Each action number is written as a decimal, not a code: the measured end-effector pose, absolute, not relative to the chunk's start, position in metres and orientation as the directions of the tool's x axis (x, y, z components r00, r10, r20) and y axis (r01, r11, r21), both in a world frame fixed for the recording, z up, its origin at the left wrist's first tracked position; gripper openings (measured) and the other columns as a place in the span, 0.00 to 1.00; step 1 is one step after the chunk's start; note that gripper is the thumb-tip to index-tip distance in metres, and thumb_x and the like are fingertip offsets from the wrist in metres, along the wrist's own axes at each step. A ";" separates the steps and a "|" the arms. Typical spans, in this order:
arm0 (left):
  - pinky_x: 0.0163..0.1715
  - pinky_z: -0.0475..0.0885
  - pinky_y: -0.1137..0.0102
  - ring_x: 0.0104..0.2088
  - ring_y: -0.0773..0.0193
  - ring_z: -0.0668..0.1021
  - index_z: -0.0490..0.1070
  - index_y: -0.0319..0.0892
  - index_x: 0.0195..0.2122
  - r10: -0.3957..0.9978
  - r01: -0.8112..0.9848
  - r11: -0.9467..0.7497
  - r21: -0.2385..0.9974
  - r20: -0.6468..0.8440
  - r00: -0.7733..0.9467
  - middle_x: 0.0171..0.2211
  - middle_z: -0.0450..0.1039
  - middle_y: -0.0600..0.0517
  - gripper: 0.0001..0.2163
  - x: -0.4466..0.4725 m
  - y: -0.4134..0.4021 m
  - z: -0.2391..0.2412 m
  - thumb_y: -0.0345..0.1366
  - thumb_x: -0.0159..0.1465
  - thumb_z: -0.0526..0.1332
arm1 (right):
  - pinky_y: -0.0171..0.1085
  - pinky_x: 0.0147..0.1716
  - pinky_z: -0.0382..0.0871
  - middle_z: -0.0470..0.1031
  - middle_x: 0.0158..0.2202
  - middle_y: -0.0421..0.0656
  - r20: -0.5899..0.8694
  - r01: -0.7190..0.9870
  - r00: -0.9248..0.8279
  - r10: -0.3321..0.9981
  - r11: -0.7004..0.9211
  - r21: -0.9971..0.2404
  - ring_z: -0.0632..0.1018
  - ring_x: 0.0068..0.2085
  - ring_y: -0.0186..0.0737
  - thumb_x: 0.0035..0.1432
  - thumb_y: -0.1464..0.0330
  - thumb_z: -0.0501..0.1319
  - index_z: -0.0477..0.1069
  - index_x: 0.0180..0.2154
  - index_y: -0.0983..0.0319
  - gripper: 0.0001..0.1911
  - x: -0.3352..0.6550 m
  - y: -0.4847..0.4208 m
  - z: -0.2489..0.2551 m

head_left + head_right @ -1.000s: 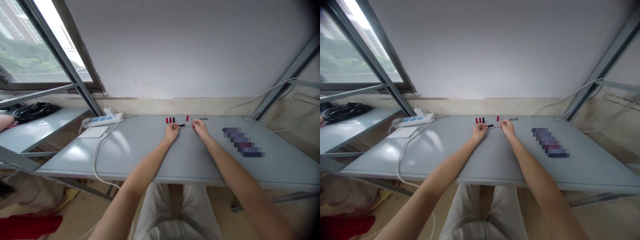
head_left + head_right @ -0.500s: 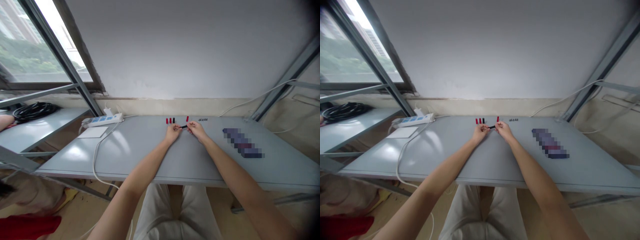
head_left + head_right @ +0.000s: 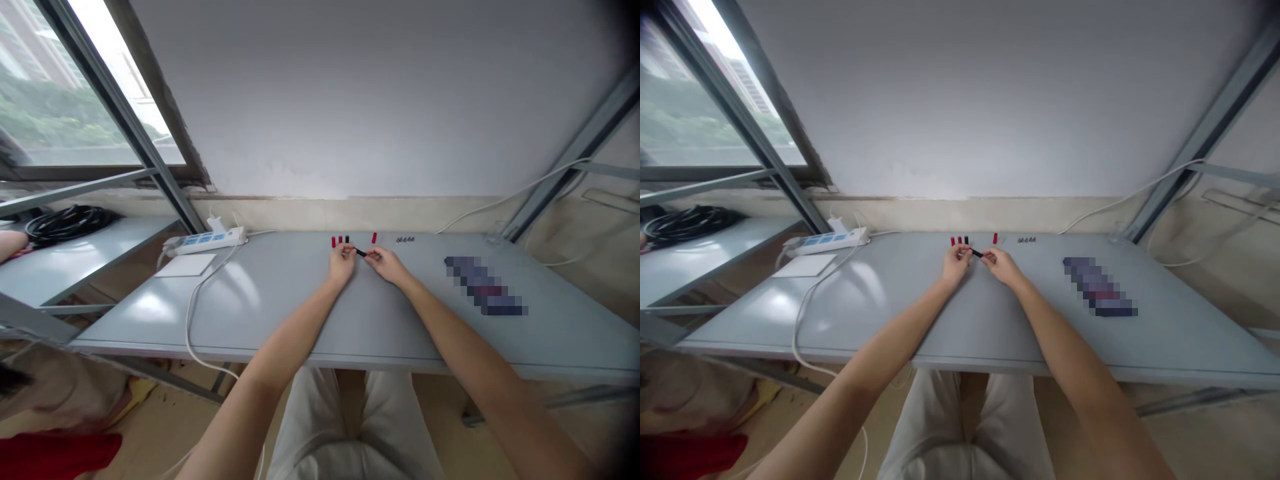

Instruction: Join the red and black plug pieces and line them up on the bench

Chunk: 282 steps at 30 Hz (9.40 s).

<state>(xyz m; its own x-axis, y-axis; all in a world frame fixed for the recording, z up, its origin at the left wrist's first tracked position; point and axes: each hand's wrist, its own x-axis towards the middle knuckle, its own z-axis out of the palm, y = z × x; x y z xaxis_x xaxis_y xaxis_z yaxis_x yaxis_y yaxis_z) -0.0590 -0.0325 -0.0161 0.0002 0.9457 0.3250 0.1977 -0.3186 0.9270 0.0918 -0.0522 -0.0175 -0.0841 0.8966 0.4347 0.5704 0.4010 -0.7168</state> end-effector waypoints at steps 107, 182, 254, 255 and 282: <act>0.34 0.69 0.72 0.25 0.70 0.72 0.64 0.40 0.53 0.802 0.508 -0.594 0.623 0.505 0.319 0.34 0.75 0.50 0.20 -0.060 -0.057 -0.009 0.28 0.59 0.54 | 0.33 0.32 0.61 0.74 0.30 0.44 0.414 0.899 -0.156 0.897 0.303 -0.316 0.71 0.31 0.36 0.53 0.68 0.59 0.72 0.33 0.63 0.07 0.099 -0.054 0.004; 0.33 0.70 0.70 0.28 0.67 0.75 0.69 0.39 0.35 0.873 0.400 -0.488 0.776 0.437 0.217 0.28 0.75 0.50 0.05 -0.059 -0.043 -0.022 0.30 0.57 0.58 | 0.36 0.40 0.62 0.73 0.41 0.49 0.363 0.962 -0.191 0.912 0.247 -0.116 0.72 0.43 0.42 0.58 0.73 0.52 0.70 0.43 0.63 0.13 0.088 -0.066 0.010; 0.53 0.63 0.62 0.52 0.58 0.69 0.68 0.37 0.49 0.754 0.719 -0.650 0.247 0.328 0.569 0.52 0.67 0.42 0.16 -0.064 -0.060 -0.010 0.34 0.63 0.51 | 0.45 0.53 0.59 0.68 0.54 0.49 0.318 0.901 -0.207 0.925 0.307 -0.306 0.67 0.55 0.45 0.59 0.64 0.52 0.68 0.51 0.61 0.19 0.114 -0.045 -0.033; 0.53 0.63 0.62 0.52 0.58 0.69 0.68 0.37 0.49 0.753 0.718 -0.651 0.246 0.329 0.570 0.52 0.67 0.42 0.16 -0.064 -0.060 -0.011 0.34 0.63 0.51 | 0.45 0.53 0.60 0.68 0.54 0.49 0.318 0.902 -0.206 0.925 0.306 -0.306 0.67 0.55 0.45 0.59 0.64 0.52 0.68 0.51 0.61 0.19 0.114 -0.045 -0.033; 0.52 0.65 0.61 0.49 0.58 0.71 0.69 0.36 0.45 0.752 0.680 -0.655 0.328 0.362 0.550 0.47 0.70 0.41 0.13 -0.065 -0.060 -0.011 0.33 0.61 0.53 | 0.37 0.40 0.66 0.77 0.39 0.46 0.204 0.884 0.103 0.973 0.005 -0.468 0.76 0.41 0.42 0.49 0.61 0.63 0.73 0.42 0.61 0.18 0.099 -0.012 -0.014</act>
<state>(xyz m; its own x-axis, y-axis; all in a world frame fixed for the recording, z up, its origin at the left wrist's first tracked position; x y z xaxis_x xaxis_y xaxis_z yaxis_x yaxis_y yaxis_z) -0.0652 -0.0599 -0.0111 0.5504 0.7524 0.3617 0.6802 -0.6554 0.3283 0.0991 -0.0115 -0.0139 0.1031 0.9734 0.2045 0.8837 0.0047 -0.4680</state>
